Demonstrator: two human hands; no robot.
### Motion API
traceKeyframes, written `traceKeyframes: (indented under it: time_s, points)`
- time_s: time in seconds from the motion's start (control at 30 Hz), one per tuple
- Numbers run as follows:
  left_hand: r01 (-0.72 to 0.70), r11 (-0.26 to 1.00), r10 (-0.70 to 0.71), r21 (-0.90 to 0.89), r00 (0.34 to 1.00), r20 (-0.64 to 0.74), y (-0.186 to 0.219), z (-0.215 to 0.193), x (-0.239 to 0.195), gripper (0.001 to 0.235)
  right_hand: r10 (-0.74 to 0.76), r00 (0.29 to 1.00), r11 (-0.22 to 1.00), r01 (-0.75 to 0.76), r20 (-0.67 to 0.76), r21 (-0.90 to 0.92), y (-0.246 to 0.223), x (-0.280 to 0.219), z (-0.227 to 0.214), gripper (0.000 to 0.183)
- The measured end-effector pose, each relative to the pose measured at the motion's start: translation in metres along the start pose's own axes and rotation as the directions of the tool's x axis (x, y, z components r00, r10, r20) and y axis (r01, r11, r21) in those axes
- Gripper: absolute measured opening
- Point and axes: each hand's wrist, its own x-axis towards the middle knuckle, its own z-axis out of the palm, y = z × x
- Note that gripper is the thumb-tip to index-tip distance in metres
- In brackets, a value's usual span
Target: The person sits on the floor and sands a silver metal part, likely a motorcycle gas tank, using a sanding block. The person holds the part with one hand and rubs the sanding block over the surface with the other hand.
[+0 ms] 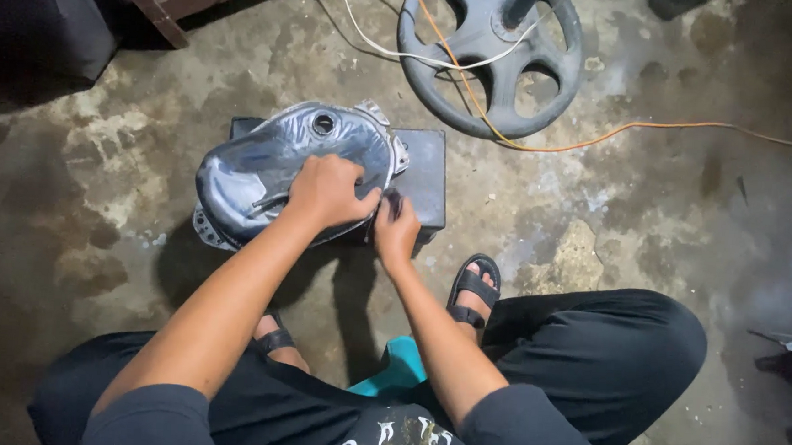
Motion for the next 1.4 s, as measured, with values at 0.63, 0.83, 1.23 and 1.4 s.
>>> traceKeyframes:
  time_s: [0.63,0.83,1.23,1.4]
  points:
    - [-0.03,0.997,0.036,0.076,0.995,-0.088,-0.006,0.013,0.002,0.05,0.059,0.985,0.989,-0.08,0.165,0.127,-0.011,-0.055,-0.018,0.017]
    - [-0.028,0.996,0.035,0.083,0.995,-0.09,-0.012,0.022,0.001,0.046,0.018,0.978,0.988,-0.05,0.207,0.148,0.014,-0.024,-0.032,0.021]
    - [-0.033,0.995,0.041,0.092,0.996,-0.085,-0.009,0.013,0.004,0.05,0.091,0.864,0.995,-0.1,0.496,-0.007,0.022,-0.004,-0.037,0.028]
    - [-0.121,0.992,0.121,0.03,0.993,-0.001,-0.005,-0.002,-0.003,0.044,0.379,0.851,0.908,-0.419,0.364,0.033,-0.006,0.049,-0.075,0.073]
